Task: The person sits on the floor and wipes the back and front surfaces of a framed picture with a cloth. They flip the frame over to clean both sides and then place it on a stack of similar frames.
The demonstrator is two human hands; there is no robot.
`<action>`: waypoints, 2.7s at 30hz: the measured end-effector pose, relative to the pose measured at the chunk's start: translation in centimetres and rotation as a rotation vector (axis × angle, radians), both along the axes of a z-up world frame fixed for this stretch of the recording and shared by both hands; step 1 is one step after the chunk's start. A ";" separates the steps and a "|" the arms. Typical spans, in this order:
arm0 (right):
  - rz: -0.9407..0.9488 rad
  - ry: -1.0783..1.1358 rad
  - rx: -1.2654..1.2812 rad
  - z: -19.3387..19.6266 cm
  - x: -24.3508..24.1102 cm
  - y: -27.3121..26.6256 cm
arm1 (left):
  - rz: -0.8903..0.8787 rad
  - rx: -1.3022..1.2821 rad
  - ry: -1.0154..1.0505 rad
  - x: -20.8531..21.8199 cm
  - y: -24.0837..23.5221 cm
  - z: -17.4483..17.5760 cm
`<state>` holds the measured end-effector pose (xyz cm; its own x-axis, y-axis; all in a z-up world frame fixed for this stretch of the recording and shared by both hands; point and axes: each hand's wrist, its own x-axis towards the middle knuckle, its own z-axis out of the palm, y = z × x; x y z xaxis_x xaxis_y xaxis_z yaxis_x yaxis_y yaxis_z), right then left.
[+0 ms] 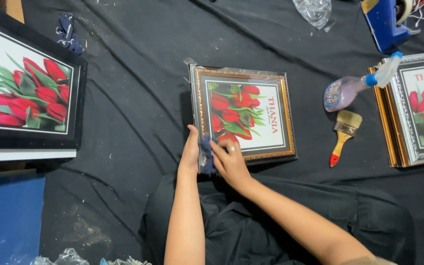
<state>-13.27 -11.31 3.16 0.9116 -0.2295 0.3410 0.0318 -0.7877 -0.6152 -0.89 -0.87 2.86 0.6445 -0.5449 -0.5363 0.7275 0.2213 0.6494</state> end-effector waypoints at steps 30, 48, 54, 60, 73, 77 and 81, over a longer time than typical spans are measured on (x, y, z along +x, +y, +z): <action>-0.153 -0.168 -0.266 -1.4 15.1 -9.9 | -0.090 0.351 -0.245 -0.7 0.1 -2.3; -0.127 -0.023 -0.373 -4.5 11.5 -13.8 | -0.091 0.390 -0.222 -0.7 0.9 -4.0; -0.638 0.108 0.428 1.0 7.1 -19.0 | -0.079 0.390 -0.210 -0.7 0.7 -3.8; -0.552 -0.017 -0.312 -9.7 6.6 -21.8 | -0.088 0.392 -0.221 -0.7 0.3 -3.3; -0.069 -0.028 -0.338 -2.9 3.8 -15.6 | -0.102 0.442 -0.186 -0.9 -0.1 0.2; -0.520 0.165 -0.424 -7.7 -0.3 -20.2 | -0.082 0.410 -0.214 -1.1 0.0 -1.4; -0.339 0.053 0.009 -4.8 3.2 -13.3 | -0.057 0.374 -0.246 -1.0 0.4 -3.6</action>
